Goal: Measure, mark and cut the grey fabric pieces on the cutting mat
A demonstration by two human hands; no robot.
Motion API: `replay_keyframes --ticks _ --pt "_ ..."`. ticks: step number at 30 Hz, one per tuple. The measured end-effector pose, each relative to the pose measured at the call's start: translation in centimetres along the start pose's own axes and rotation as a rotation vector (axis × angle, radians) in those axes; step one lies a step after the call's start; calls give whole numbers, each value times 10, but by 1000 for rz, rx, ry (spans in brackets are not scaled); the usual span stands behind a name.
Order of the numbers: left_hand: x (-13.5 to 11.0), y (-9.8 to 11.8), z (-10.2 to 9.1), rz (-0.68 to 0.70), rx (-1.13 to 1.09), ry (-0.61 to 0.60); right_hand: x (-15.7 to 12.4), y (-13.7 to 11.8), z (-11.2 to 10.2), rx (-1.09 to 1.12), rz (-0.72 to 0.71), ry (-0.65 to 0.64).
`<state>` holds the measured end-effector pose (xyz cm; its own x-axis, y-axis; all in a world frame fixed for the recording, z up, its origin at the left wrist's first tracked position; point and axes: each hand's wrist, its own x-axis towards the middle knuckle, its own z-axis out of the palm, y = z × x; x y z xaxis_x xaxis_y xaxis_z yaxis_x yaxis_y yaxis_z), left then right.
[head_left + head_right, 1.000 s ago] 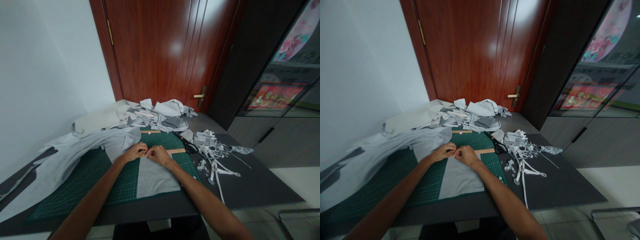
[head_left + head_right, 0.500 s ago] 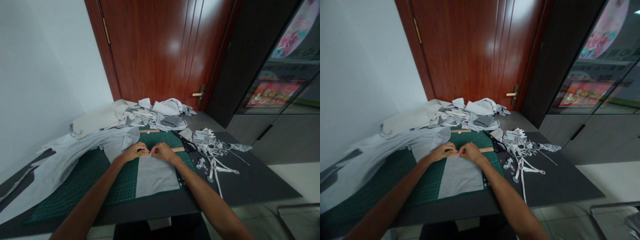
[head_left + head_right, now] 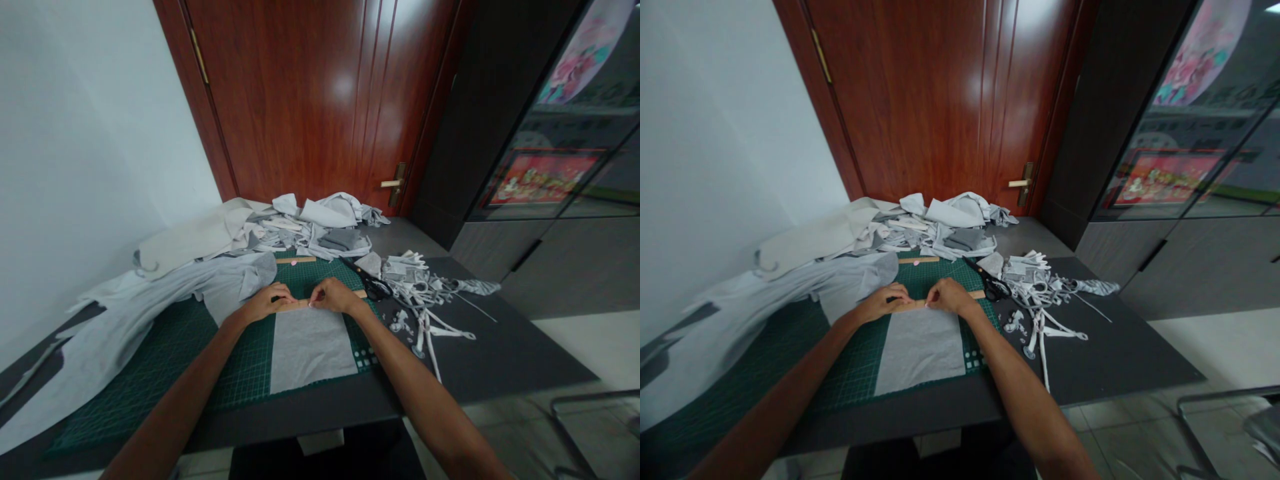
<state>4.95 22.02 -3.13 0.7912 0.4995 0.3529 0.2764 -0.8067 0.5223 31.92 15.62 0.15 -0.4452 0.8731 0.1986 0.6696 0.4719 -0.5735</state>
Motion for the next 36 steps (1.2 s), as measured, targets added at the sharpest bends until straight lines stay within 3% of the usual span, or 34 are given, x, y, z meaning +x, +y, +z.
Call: replay_keyframes --ticks 36 --pt "2 8 -4 -1 -7 -27 -24 53 -51 83 101 -135"
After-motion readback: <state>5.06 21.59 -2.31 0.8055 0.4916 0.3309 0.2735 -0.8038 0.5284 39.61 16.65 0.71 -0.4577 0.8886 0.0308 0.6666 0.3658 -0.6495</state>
